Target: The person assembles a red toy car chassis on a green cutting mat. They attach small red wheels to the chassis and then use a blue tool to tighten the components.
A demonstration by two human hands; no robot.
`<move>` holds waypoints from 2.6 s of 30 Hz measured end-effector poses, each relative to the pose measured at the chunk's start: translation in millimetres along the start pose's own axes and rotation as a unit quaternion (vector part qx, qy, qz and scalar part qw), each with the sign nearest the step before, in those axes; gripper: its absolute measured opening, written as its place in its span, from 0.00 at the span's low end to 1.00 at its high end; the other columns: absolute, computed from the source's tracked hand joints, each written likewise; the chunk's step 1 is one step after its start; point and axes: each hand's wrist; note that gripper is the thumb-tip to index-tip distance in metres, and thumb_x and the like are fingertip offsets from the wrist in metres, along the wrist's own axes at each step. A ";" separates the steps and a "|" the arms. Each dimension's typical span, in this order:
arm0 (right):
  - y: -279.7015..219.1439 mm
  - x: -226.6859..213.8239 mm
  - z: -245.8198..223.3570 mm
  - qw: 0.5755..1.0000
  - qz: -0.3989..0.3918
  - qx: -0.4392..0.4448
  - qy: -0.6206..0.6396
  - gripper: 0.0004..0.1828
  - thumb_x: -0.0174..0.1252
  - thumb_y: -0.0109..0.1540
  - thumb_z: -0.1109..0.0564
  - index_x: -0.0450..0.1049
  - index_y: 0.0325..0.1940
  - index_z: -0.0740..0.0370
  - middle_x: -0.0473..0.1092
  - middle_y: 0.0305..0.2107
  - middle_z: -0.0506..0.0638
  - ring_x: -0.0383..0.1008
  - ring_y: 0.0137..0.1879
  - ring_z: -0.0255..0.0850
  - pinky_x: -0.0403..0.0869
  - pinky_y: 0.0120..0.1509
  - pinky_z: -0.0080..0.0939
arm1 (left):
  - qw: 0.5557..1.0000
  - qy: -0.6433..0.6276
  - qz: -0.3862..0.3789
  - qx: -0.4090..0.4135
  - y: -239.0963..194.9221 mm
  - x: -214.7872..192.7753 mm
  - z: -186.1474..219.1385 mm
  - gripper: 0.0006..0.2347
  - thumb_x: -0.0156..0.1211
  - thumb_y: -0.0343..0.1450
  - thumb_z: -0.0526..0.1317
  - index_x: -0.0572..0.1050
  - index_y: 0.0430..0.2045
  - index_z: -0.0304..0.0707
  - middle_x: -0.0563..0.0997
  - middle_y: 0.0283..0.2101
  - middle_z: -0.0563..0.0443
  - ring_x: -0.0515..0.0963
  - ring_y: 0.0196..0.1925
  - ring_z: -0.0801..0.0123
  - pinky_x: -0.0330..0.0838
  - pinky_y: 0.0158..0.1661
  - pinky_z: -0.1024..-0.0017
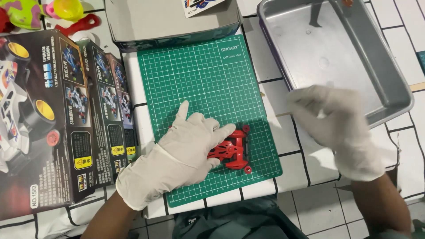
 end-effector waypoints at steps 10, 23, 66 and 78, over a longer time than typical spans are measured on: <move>50.2 22.1 92.5 0.793 -0.162 -0.485 -0.331 0.04 0.58 0.66 0.61 0.77 0.42 0.54 0.77 0.29 0.40 0.79 0.34 0.33 0.76 0.38 0.34 | 0.994 -0.105 -0.038 0.017 4.1 -3.5 -6.9 0.35 0.62 0.69 0.55 0.57 0.73 0.56 0.74 0.53 0.47 0.67 0.57 0.47 0.29 0.73 0.36; 57.6 22.9 99.1 0.768 -0.148 -0.519 -0.344 0.05 0.60 0.65 0.60 0.78 0.43 0.53 0.76 0.27 0.38 0.77 0.31 0.33 0.75 0.35 0.34 | 0.995 -0.091 0.022 0.035 4.4 6.8 -11.1 0.35 0.62 0.68 0.56 0.59 0.71 0.54 0.75 0.52 0.47 0.69 0.57 0.49 0.32 0.73 0.41; 62.4 20.1 108.4 0.704 -0.124 -0.594 -0.368 0.08 0.59 0.66 0.63 0.77 0.48 0.55 0.74 0.25 0.42 0.74 0.27 0.38 0.69 0.26 0.39 | 0.998 -0.044 0.017 0.041 5.9 8.7 -11.7 0.35 0.58 0.68 0.60 0.58 0.72 0.54 0.77 0.48 0.49 0.71 0.54 0.51 0.32 0.74 0.44; 54.6 21.8 96.5 0.718 -0.139 -0.594 -0.336 0.13 0.61 0.65 0.64 0.75 0.53 0.54 0.67 0.20 0.41 0.65 0.23 0.34 0.66 0.25 0.35 | 0.999 -0.032 -0.002 0.027 6.9 6.2 -9.1 0.35 0.57 0.69 0.61 0.57 0.72 0.55 0.76 0.50 0.48 0.70 0.57 0.49 0.30 0.74 0.45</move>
Point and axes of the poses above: each hand's wrist, its own y-axis towards the middle knuckle, its own x-axis out of the palm, z = x × y
